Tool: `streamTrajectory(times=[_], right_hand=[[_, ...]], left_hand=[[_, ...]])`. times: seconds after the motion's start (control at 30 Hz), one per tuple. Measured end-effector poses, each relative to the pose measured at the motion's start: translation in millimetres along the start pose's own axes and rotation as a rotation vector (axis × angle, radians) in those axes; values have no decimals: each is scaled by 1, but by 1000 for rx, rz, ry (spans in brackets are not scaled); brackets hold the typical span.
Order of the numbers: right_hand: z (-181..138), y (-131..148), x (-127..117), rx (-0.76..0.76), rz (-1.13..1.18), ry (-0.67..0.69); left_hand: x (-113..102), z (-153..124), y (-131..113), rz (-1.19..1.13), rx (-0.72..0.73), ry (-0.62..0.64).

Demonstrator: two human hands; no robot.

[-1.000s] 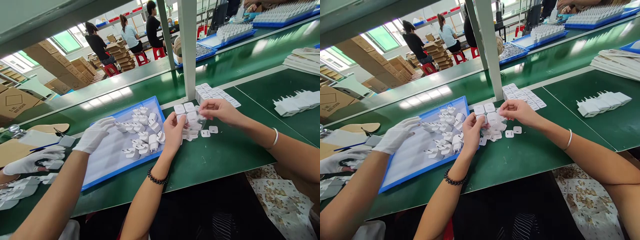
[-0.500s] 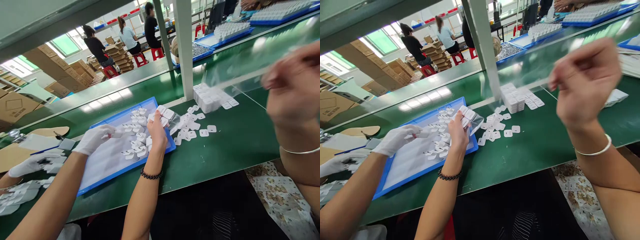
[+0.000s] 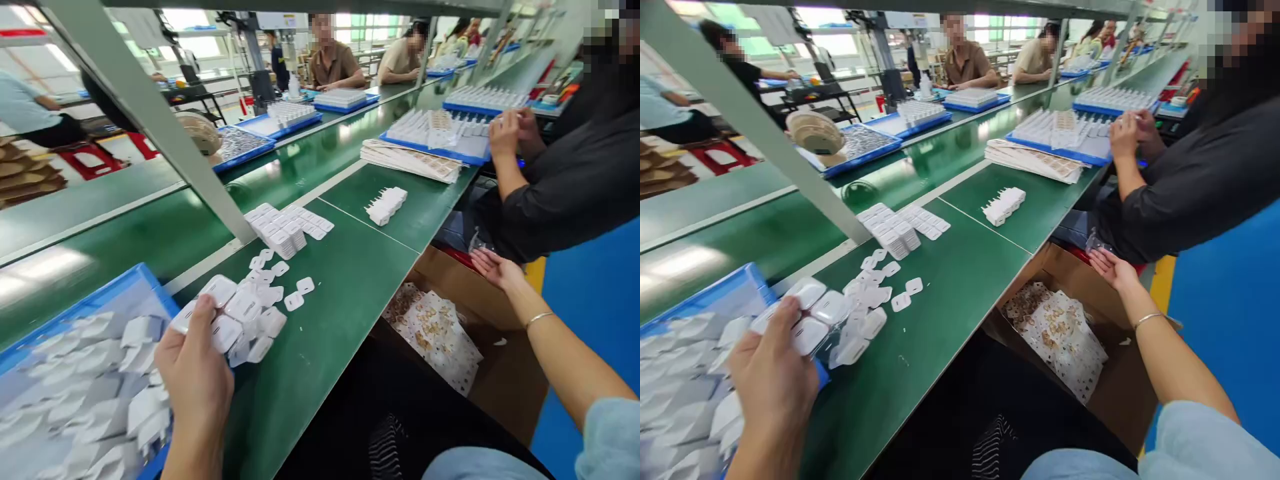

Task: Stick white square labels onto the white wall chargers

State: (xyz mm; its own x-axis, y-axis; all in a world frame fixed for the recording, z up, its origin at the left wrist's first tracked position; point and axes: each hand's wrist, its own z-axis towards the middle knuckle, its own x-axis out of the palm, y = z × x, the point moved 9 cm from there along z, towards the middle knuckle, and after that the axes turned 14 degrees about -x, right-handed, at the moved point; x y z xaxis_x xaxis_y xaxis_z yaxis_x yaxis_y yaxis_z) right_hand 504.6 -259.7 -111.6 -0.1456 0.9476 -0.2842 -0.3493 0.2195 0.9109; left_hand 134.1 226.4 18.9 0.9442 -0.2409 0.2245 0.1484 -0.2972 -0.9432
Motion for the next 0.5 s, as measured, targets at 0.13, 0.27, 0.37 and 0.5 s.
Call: streamTrajectory(times=[0.13, 0.27, 0.37, 0.5], right_hand=[[-27, -14, -8, 82, -155, -6], [-75, -25, 33, 196, -272, 115], [-125, -23, 93, 258, -297, 335], [-173, 10, 163, 214, -243, 606]], left_hand=[[3, -8, -1, 80, -11, -28], [1, -7, 2, 133, 12, -43], [0, -2, 6, 158, 37, -6], [0, 2, 8, 195, 53, 39]])
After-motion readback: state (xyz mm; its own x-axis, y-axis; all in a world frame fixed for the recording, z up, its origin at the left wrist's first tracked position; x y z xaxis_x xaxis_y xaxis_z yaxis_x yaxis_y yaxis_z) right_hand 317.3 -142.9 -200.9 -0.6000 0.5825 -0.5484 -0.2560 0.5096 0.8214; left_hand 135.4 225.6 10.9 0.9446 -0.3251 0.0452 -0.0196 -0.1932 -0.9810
